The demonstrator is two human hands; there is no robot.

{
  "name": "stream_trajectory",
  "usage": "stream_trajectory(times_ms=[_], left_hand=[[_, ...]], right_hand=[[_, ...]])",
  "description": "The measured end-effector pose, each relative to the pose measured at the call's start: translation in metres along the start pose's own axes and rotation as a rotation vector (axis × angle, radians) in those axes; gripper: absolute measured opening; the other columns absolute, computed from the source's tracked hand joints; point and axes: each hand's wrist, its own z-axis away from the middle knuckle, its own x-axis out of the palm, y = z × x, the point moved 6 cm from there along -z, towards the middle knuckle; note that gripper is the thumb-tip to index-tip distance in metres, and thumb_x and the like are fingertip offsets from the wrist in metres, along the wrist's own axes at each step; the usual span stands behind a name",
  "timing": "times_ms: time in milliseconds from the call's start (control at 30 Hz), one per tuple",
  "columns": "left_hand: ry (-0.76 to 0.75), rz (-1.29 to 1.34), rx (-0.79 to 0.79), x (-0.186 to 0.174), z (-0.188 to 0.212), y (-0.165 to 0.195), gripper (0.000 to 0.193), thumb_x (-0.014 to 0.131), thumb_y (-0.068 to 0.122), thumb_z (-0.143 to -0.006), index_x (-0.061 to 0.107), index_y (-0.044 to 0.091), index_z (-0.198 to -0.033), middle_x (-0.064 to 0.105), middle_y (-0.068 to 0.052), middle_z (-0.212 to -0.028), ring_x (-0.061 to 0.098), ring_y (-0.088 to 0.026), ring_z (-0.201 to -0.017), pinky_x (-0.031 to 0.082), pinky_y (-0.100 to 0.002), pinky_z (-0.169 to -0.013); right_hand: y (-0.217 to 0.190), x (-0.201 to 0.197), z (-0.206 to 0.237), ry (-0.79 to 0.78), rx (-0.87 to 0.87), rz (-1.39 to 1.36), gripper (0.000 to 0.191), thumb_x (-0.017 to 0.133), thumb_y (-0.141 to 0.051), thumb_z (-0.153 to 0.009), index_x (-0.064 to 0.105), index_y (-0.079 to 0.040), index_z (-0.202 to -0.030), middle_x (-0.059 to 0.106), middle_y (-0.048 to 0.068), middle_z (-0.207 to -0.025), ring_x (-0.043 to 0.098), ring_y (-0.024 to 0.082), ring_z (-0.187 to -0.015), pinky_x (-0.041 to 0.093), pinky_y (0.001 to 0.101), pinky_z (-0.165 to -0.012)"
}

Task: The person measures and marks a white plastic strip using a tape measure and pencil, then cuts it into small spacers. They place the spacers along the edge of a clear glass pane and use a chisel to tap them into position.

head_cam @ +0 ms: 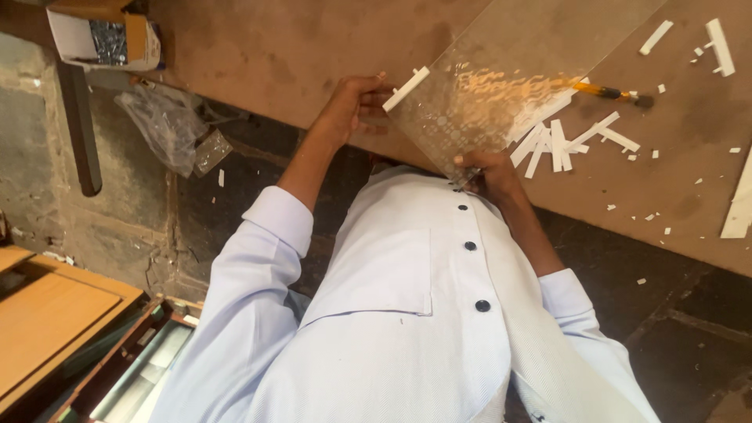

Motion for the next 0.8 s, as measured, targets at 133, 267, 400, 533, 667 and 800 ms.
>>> stream_trajectory(times_ms=[133,267,400,533,667,800], left_hand=[[-0.020,0.003,0.030,0.006,0.004,0.003,0.052,0.066,0.046,-0.092,0.067,-0.004,-0.110,0.074,-0.015,-0.095,0.072,-0.029,-0.079,0.064,-0.052,-0.076],[0.005,-0.018,0.083,0.019,0.001,0.015,0.040,0.068,0.038,-0.088,0.074,0.001,-0.101,0.076,-0.010,-0.087,0.072,-0.021,-0.073,0.063,-0.042,-0.069],[0.001,-0.211,0.132,0.018,0.003,0.021,0.032,0.076,0.030,-0.090,0.078,-0.002,-0.095,0.070,-0.009,-0.081,0.053,-0.017,-0.065,0.049,-0.035,-0.061],[0.041,-0.418,0.071,0.008,-0.004,0.014,0.026,0.078,0.023,-0.086,0.079,0.000,-0.099,0.077,-0.006,-0.086,0.067,-0.013,-0.068,0.060,-0.030,-0.066],[0.035,-0.205,0.058,0.003,-0.011,0.003,0.027,0.080,0.016,-0.083,0.078,-0.004,-0.101,0.077,-0.011,-0.088,0.070,-0.016,-0.070,0.066,-0.036,-0.072],[0.051,-0.132,0.016,0.002,-0.015,-0.005,0.023,0.079,0.014,-0.082,0.077,-0.003,-0.098,0.079,-0.015,-0.091,0.078,-0.020,-0.080,0.066,-0.039,-0.079]], right_hand=[[-0.003,0.005,-0.002,-0.014,0.000,-0.053,0.019,0.071,-0.013,-0.082,0.062,0.001,-0.074,0.057,0.010,-0.062,0.049,0.019,-0.045,0.036,0.0295,-0.041],[-0.010,0.007,0.000,0.002,-0.040,-0.009,0.015,0.070,-0.012,-0.081,0.064,0.001,-0.075,0.060,0.010,-0.062,0.053,0.019,-0.046,0.037,0.0293,-0.041],[-0.008,0.001,0.002,0.054,-0.049,-0.008,0.013,0.072,-0.011,-0.080,0.064,-0.002,-0.076,0.060,0.007,-0.064,0.055,0.017,-0.047,0.041,0.0286,-0.042],[-0.004,-0.004,0.002,0.048,-0.054,0.032,0.017,0.072,-0.013,-0.082,0.065,-0.001,-0.072,0.061,0.009,-0.062,0.056,0.017,-0.047,0.043,0.0279,-0.043],[-0.003,-0.006,-0.002,0.015,-0.082,0.045,0.018,0.072,-0.014,-0.082,0.066,-0.001,-0.071,0.062,0.010,-0.062,0.056,0.018,-0.047,0.042,0.0287,-0.043],[-0.001,-0.011,-0.005,0.062,-0.052,0.099,0.017,0.072,-0.016,-0.080,0.067,-0.002,-0.072,0.062,0.008,-0.062,0.056,0.018,-0.046,0.040,0.0287,-0.041]])
